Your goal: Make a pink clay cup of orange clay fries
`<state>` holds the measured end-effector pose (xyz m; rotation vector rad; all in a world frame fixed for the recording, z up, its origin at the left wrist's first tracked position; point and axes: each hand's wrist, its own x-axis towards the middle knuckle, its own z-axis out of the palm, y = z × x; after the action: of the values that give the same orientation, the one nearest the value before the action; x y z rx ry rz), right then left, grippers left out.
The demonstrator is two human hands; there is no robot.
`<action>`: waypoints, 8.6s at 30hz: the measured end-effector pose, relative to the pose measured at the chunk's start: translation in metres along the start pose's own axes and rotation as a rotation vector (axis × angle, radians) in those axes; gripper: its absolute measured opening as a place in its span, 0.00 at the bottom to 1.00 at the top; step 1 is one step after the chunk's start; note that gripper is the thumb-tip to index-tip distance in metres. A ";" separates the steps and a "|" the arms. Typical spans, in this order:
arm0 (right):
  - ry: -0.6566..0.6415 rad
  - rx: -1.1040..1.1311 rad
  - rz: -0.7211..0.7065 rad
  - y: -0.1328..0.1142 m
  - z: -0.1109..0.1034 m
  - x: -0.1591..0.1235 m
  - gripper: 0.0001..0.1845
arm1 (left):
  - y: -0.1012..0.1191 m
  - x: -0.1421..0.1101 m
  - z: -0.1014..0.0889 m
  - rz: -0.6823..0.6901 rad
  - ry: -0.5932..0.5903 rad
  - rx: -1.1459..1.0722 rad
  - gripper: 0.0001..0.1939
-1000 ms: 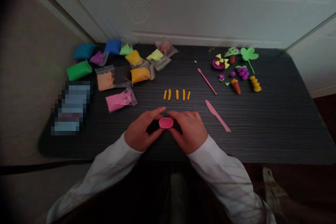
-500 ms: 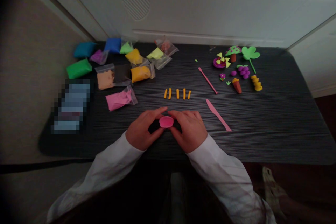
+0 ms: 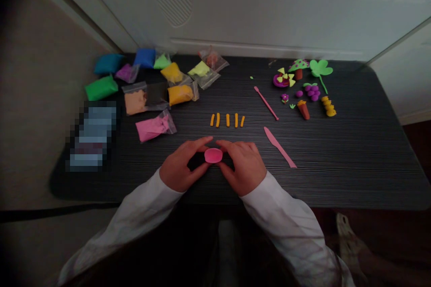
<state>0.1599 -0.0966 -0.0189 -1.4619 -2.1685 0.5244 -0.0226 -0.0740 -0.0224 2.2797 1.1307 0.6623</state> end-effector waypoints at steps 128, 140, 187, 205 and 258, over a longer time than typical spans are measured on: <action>0.288 0.485 0.112 -0.016 -0.003 -0.007 0.19 | 0.012 0.008 -0.002 -0.592 0.125 -1.405 0.29; 0.383 0.253 -0.038 -0.018 0.001 -0.002 0.16 | 0.017 0.016 0.003 -0.735 0.046 -1.694 0.26; 0.299 0.419 0.039 0.008 0.030 0.012 0.16 | 0.001 0.021 0.014 -0.503 0.124 -1.599 0.24; 0.337 0.344 -0.128 -0.005 0.020 0.010 0.17 | -0.001 0.020 0.015 -0.457 0.200 -1.643 0.23; 0.161 0.125 -0.120 -0.017 0.017 0.003 0.28 | -0.001 0.020 0.012 -0.474 0.299 -1.594 0.19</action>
<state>0.1366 -0.1009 -0.0226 -1.2547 -2.0440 0.4739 -0.0046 -0.0598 -0.0280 0.5639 0.6836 1.1189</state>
